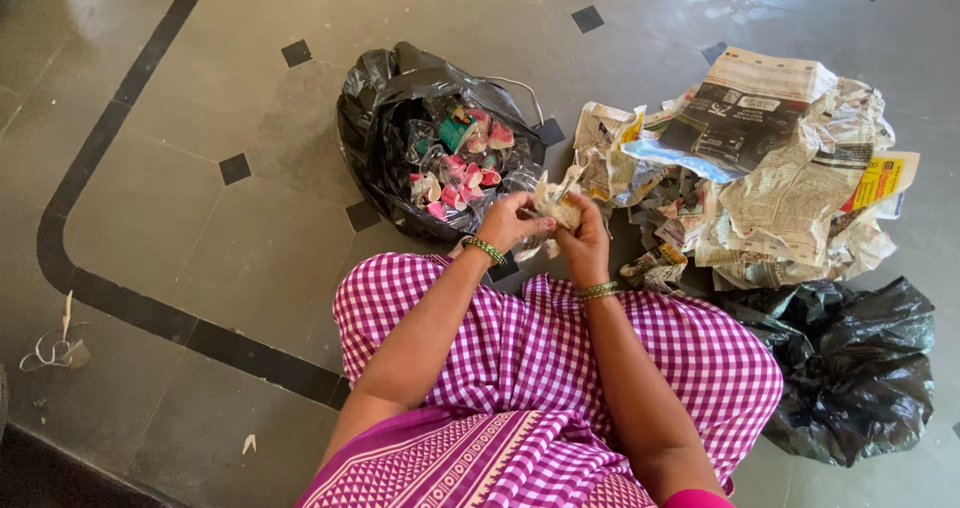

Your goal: The person sits on the floor and sorts items from a black plastic bag into separate piles. They handle newspapers, plastic bottles, and small plastic containers, placing each item into a corresponding pile on the floor.

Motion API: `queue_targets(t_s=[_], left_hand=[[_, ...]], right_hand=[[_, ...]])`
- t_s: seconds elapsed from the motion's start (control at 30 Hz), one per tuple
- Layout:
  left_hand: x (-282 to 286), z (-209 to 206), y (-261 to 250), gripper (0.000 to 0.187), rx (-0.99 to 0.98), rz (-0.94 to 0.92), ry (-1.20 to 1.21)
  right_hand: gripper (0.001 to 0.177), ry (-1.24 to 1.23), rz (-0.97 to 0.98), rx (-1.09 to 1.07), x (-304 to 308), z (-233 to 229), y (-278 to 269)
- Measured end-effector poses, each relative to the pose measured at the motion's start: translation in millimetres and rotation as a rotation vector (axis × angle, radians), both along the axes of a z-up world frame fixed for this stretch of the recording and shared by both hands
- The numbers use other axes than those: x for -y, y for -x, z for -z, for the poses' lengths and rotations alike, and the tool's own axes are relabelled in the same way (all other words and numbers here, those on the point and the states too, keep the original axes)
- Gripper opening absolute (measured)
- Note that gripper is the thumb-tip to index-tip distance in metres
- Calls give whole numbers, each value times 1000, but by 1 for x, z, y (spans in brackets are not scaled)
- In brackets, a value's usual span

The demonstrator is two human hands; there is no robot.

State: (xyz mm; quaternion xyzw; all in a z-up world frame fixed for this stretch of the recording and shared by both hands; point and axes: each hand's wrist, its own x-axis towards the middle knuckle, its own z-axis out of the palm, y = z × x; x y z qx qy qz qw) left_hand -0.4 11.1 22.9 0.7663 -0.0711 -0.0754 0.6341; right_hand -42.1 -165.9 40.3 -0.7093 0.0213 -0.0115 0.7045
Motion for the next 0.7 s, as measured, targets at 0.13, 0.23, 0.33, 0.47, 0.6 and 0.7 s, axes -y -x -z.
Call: queue_targets(t_s=[0.13, 0.23, 0.33, 0.47, 0.6, 0.7], left_hand=[[5, 22, -4, 20, -76, 5, 93], [8, 41, -6, 19, -100, 4, 116], [9, 54, -1, 20, -226, 81, 181], [14, 55, 9, 28, -285, 185, 250], [13, 40, 11, 48, -234, 319, 377], [10, 30, 15, 45, -302, 256, 241]], right_hand=[[54, 11, -52, 135, -1, -7, 9], [49, -126, -19, 94, -1, -14, 17], [47, -10, 9, -81, 4, -19, 32], [44, -68, 14, -125, 6, -12, 46], [46, -248, -20, -83, 8, 7, 44], [51, -348, -25, -130, 7, 23, 45]])
